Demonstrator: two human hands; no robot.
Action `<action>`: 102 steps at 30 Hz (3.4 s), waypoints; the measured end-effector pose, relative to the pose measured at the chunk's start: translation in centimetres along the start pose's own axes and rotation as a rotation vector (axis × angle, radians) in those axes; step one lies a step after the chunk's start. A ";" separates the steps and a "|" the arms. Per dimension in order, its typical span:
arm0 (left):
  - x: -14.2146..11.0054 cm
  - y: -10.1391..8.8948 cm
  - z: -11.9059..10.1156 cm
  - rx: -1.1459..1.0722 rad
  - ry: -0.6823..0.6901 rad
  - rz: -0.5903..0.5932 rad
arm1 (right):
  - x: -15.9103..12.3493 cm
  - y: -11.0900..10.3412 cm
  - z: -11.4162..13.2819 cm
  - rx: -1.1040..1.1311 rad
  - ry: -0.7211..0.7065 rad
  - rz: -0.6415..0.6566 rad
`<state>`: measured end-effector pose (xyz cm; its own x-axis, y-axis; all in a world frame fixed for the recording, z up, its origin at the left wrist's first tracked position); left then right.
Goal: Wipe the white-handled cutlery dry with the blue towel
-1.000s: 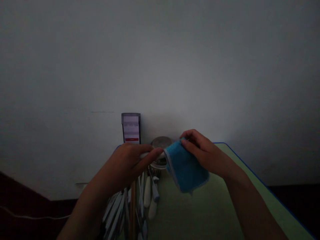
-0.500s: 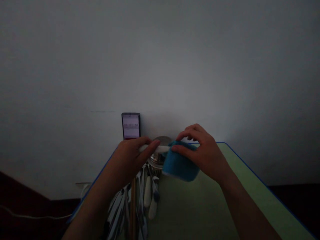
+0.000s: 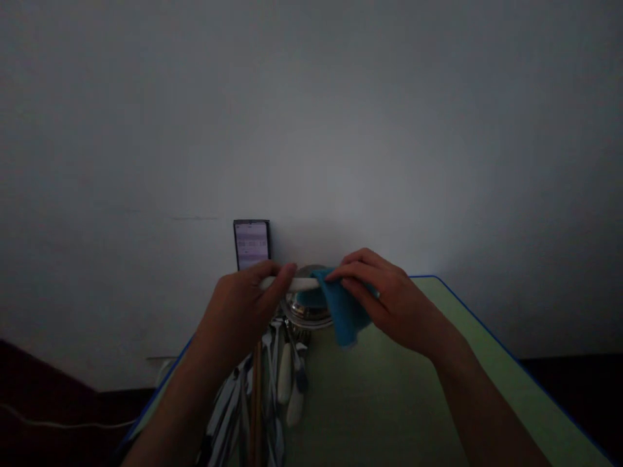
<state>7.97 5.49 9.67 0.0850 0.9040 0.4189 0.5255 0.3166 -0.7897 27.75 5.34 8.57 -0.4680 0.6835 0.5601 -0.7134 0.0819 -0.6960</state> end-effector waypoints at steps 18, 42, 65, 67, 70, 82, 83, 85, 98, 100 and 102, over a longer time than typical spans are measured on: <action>-0.7 -0.4 -0.6 -0.101 0.272 0.189 | 0.2 -0.3 -0.4 0.135 0.067 0.467; -0.1 -1.5 1.7 -0.134 0.232 0.381 | -0.5 -1.2 -0.7 -0.042 0.195 0.458; -0.7 -1.8 1.5 -0.116 0.364 0.524 | -0.3 -1.8 0.3 0.097 0.102 0.506; -0.7 -1.9 1.8 -0.139 0.362 0.525 | -0.4 -2.0 0.2 0.130 0.104 0.493; -0.7 -1.8 1.6 -0.128 0.348 0.519 | -0.5 -2.1 0.2 0.122 0.129 0.467; -0.8 -0.9 0.2 0.046 0.354 0.459 | -0.3 -1.6 0.4 0.008 0.150 0.315; -0.8 -0.8 0.2 0.047 0.353 0.463 | -0.2 -1.5 0.4 0.003 0.157 0.301; -0.7 -0.8 0.1 0.047 0.352 0.466 | -0.2 -1.3 0.4 -0.003 0.170 0.276; -0.9 -0.5 -0.6 0.086 0.358 0.364 | -0.2 -1.1 0.3 0.069 0.136 0.198; -0.9 -0.5 -0.6 0.084 0.364 0.364 | -0.2 -1.2 0.3 0.066 0.135 0.200; -0.9 -0.5 -0.6 0.081 0.364 0.363 | -0.2 -1.2 0.2 0.058 0.134 0.197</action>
<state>8.17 4.34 9.93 0.5458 0.8060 0.2292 0.3417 0.0357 -0.9391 28.58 4.94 9.34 -0.5300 0.7728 0.3490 -0.6462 -0.1016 -0.7564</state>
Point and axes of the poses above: each hand's wrist, its own x-axis towards the middle knuckle, its own y-axis out of the palm, z = x × y, the point moved 1 cm from there along x, towards the middle knuckle, and after that the axes turned 1 degree about z, right-handed, at the moved point
